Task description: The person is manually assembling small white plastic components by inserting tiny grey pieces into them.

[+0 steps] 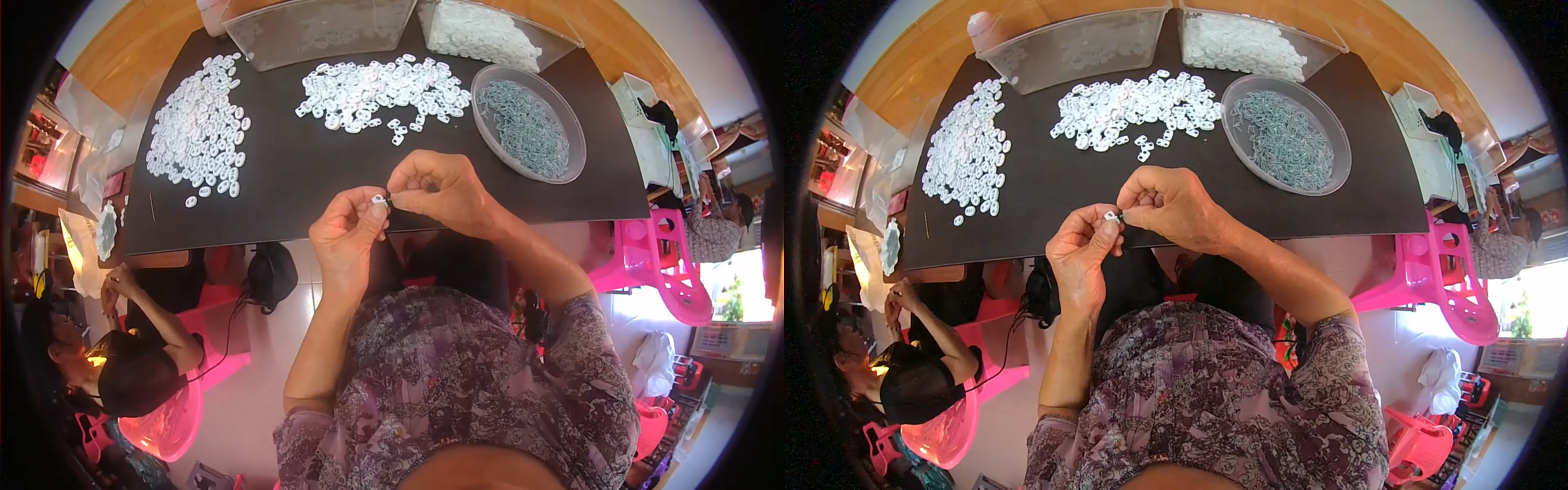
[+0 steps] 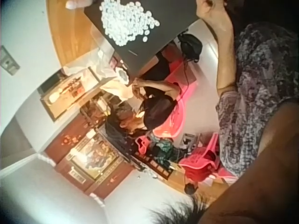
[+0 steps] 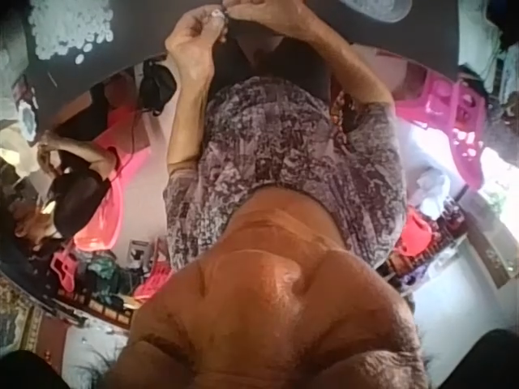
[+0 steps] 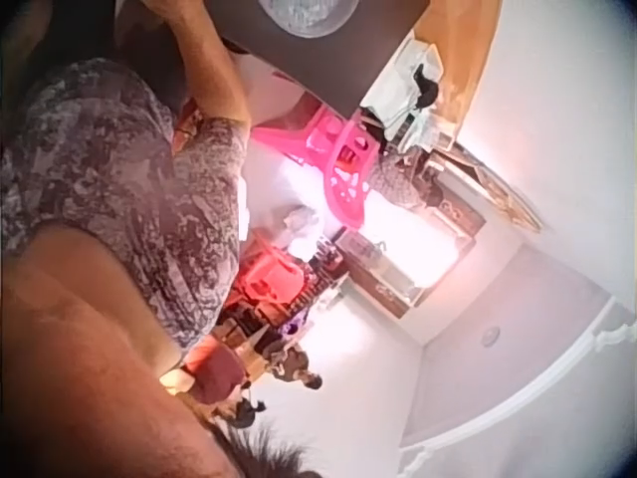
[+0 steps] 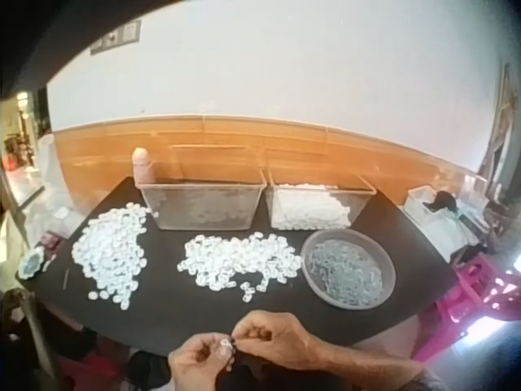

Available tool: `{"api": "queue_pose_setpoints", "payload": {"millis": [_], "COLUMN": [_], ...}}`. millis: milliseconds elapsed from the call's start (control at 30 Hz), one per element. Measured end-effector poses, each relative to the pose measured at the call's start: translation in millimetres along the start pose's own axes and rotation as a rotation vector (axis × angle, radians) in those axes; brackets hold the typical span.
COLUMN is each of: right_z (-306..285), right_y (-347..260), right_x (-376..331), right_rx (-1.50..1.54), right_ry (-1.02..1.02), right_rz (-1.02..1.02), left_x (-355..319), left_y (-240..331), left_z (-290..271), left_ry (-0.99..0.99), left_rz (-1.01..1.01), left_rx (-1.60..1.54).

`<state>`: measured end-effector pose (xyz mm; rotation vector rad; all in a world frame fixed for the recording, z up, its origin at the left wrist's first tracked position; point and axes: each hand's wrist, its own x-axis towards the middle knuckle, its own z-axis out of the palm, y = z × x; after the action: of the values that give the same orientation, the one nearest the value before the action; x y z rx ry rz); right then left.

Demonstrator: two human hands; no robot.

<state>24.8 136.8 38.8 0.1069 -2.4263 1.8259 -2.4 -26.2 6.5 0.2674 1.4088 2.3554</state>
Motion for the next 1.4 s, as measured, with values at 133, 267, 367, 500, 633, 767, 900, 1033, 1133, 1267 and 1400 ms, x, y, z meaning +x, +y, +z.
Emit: {"api": "queue_pose_setpoints", "payload": {"millis": [133, 267, 367, 500, 633, 767, 900, 1033, 1133, 1267, 1400], "right_z": [2.4, 5.2, 5.5, 8.8, 13.1, 15.5, 19.6, 21.8, 24.7, 31.3, 31.7], "right_y": [-2.9, -2.5, -2.4, 0.7, -1.2, 2.8, 6.5, -1.5, 3.3, 5.0, -0.6], "right_x": [1.9, 2.6, 1.7, 0.1, -1.2, -1.1, -0.3, 0.0, -2.0, -2.5, -1.9], "right_rx": [-0.016, -0.03, -0.045, -0.038, -0.014, 0.084, 0.107, 0.09, 0.08, 0.012, -0.006], "right_ry": [0.001, -0.015, -0.017, -0.002, 0.018, -0.019, 0.018, 0.011, 0.047, 0.071, 0.068], "right_rz": [0.0, 0.02, 0.016, 0.011, 0.023, 0.139, 0.096, 0.146, 0.079, 0.104, 0.154], "left_x": [-1.3, -2.3, -2.0, -6.5, -7.1, -7.7, -8.2, -9.2, -7.9, -9.6, -7.4], "left_y": [-3.2, -7.8, -9.6, -4.3, -3.6, -2.5, 1.3, 2.1, -2.1, -1.5, -3.9], "left_z": [-1.7, -5.5, -7.8, -4.4, -4.1, -7.7, -8.5, -10.5, -11.2, -8.9, -12.3], "left_ry": [0.007, 0.015, -0.005, 0.023, 0.038, 0.022, 0.038, 0.059, 0.062, 0.096, 0.106], "left_rz": [0.074, 0.163, 0.214, 0.243, 0.419, 0.357, 0.235, 0.236, 0.251, 0.269, 0.269], "left_rx": [0.039, 0.165, 0.272, 0.414, 0.608, 0.557, 0.402, 0.377, 0.4, 0.482, 0.455]}}
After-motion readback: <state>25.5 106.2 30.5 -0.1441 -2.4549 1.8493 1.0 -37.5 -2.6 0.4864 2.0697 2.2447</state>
